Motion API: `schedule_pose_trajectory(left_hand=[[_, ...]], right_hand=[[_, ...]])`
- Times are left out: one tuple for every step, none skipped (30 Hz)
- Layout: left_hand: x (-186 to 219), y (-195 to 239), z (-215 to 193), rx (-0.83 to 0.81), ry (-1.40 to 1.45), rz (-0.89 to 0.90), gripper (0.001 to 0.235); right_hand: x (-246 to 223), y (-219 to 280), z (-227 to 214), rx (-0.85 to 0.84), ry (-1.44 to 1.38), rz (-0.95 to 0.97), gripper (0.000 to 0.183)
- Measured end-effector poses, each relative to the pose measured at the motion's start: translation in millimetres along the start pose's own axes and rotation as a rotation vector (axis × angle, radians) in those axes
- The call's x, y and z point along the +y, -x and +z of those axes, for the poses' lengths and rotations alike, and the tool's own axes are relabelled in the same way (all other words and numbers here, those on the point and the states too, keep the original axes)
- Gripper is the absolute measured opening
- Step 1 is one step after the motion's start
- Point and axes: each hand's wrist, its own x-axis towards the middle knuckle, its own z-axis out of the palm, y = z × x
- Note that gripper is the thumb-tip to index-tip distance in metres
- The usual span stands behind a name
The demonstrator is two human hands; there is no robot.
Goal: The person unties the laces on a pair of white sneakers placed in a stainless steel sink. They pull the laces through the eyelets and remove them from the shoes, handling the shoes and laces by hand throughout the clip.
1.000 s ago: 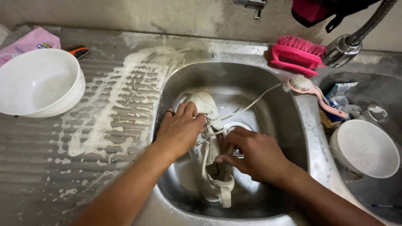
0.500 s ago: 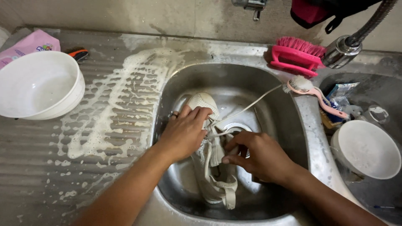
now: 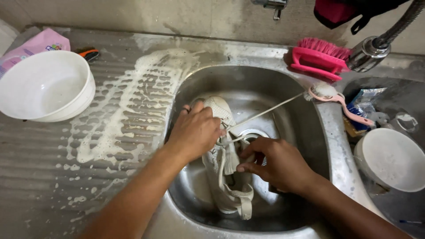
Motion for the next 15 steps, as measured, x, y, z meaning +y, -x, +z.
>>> schedule_pose_trajectory(left_hand=[[-1,-1,1,0.021,0.058,-0.045,0.025],[-3,-3,2,0.043,0.112,-0.086,0.026],[-9,-2,1,0.043,0.109,-0.085,0.026],[-13,-1,0,0.057,0.455,-0.282,0.038],[-18,0,0,0.068,0.800,-0.481,0.051],[-15,2,-10,0.066,0.797,-0.480,0.051],[-11,5,-19,0.049,0.924,-0.505,0.040],[-8,8,-29,0.037,1.054,-0.530,0.034],[-4,8,-36,0.039,1.053,-0.530,0.034],[0,6,-43,0.001,0.977,-0.474,0.032],[4,5,-50,-0.035,0.900,-0.419,0.031],[6,11,-54,-0.032,0.901,-0.419,0.031],[8,17,-58,-0.029,0.924,-0.438,0.029],[10,24,-62,-0.028,0.946,-0.460,0.027],[7,24,-67,-0.027,0.945,-0.463,0.027]], right_hand=[[-1,1,-1,-0.003,0.009,0.013,0.029],[-2,2,-2,0.000,0.016,0.028,0.027],[-1,0,-3,0.002,0.014,0.027,0.027],[1,0,-3,0.000,0.001,0.035,0.028],[3,0,-3,-0.002,-0.011,0.042,0.028],[3,0,-2,0.000,-0.015,0.044,0.028],[3,0,-1,0.000,-0.020,0.031,0.029],[2,-1,-1,0.000,-0.021,0.015,0.030],[2,-1,-1,0.001,-0.021,0.013,0.030],[2,-1,-1,0.006,-0.009,0.004,0.031],[2,-1,-1,0.010,0.003,-0.005,0.032],[2,-1,-2,0.010,0.006,-0.007,0.032],[2,-1,-4,0.005,-0.001,-0.004,0.031],[1,0,-4,-0.001,-0.010,-0.001,0.030],[-2,0,-5,-0.003,-0.011,-0.004,0.030]])
